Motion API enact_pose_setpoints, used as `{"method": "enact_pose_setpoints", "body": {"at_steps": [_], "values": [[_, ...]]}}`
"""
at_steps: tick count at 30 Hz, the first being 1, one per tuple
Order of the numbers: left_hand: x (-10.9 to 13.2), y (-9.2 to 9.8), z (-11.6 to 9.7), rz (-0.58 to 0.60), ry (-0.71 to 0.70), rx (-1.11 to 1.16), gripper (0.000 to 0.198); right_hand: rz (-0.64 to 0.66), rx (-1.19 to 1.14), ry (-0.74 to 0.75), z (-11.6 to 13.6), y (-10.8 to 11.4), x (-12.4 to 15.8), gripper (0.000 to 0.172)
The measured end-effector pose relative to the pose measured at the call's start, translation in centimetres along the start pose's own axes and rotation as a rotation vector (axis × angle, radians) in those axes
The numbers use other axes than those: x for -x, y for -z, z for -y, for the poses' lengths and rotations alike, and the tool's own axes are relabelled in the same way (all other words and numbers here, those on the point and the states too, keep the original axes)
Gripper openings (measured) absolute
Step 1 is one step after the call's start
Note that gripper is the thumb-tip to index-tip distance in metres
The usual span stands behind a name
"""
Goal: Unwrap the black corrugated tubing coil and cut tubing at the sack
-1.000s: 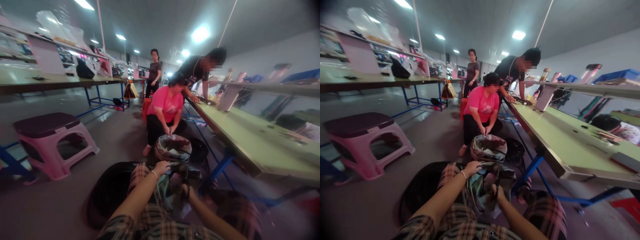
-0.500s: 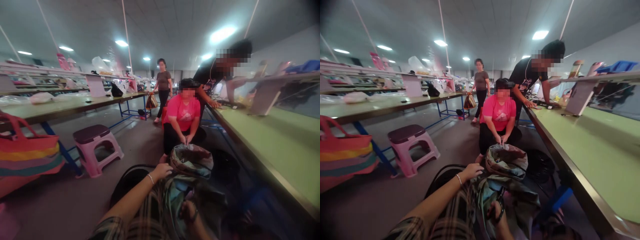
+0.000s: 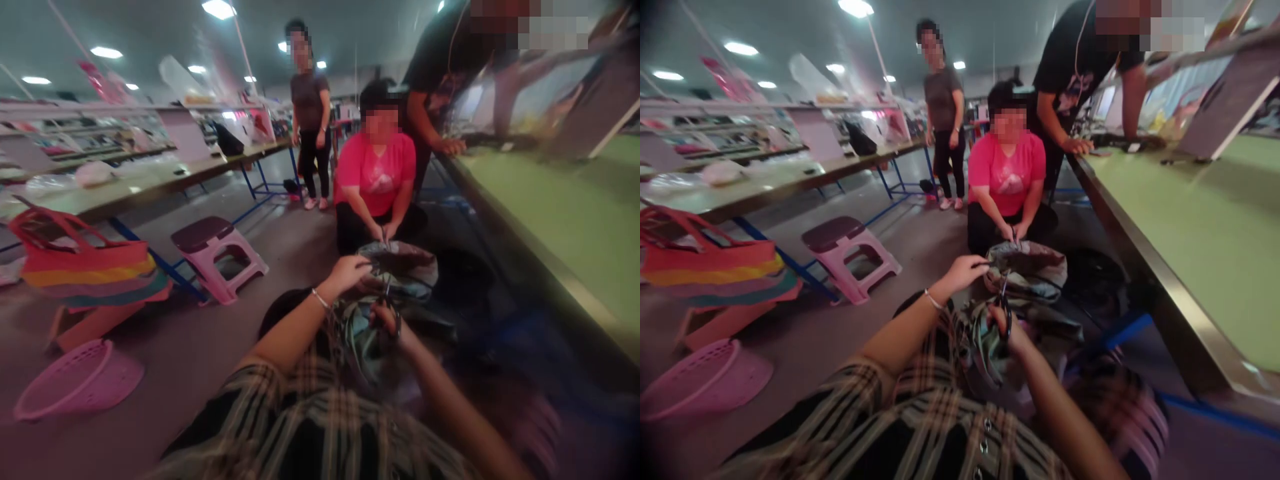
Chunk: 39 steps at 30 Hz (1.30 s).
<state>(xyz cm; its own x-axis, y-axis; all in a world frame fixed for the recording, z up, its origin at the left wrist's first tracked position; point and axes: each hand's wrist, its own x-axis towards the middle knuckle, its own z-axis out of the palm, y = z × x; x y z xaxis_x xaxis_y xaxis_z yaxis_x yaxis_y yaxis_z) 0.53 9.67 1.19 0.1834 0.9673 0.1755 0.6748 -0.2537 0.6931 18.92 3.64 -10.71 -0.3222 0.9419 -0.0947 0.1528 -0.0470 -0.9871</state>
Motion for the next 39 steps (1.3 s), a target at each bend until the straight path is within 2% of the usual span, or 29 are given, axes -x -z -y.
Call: {"method": "enact_pose_setpoints", "body": {"at_steps": [3, 7, 12, 16, 19, 23, 28, 33, 36, 39], "values": [[-0.5, -0.7, 0.1, 0.032, 0.129, 0.181, 0.031, -0.031, -0.066, -0.037, 0.7, 1.0, 0.1, 0.039], [-0.4, -1.8, 0.8, 0.084, 0.257, 0.304, 0.034, 0.001, -0.041, -0.071, -0.1, 1.1, 0.7, 0.035], [-0.2, -3.0, 1.6, 0.083, 0.199, 0.13, 0.029, 0.002, 0.133, -0.015, 0.2, 1.1, -0.1, 0.03], [-0.1, -3.5, 2.0, 0.154, 0.106, 0.107, 0.029, -0.004, 0.163, -0.042, 1.0, 1.6, -0.6, 0.028], [0.2, -4.0, 2.6, 0.15, 0.074, 0.103, 0.028, 0.008, 0.144, -0.067, 1.1, 1.5, -0.2, 0.034], [0.2, -5.3, 4.3, 0.159, 0.064, 0.081, 0.027, 0.017, 0.076, -0.107, -0.1, 1.1, 0.2, 0.048], [0.0, -6.6, 6.3, 0.157, 0.082, 0.04, 0.031, 0.058, 0.08, -0.087, -1.5, 1.1, 0.1, 0.056], [0.8, -7.1, 6.8, 0.182, 0.08, -0.01, 0.035, 0.043, 0.055, -0.113, -2.4, 0.7, 0.9, 0.056], [1.2, -7.4, 6.9, 0.209, 0.082, -0.07, 0.036, 0.024, 0.031, -0.144, -3.8, 0.5, 0.9, 0.057], [1.5, -7.7, 7.1, 0.225, 0.09, -0.113, 0.037, 0.017, 0.048, -0.109, -5.3, 0.5, 0.4, 0.056]]}}
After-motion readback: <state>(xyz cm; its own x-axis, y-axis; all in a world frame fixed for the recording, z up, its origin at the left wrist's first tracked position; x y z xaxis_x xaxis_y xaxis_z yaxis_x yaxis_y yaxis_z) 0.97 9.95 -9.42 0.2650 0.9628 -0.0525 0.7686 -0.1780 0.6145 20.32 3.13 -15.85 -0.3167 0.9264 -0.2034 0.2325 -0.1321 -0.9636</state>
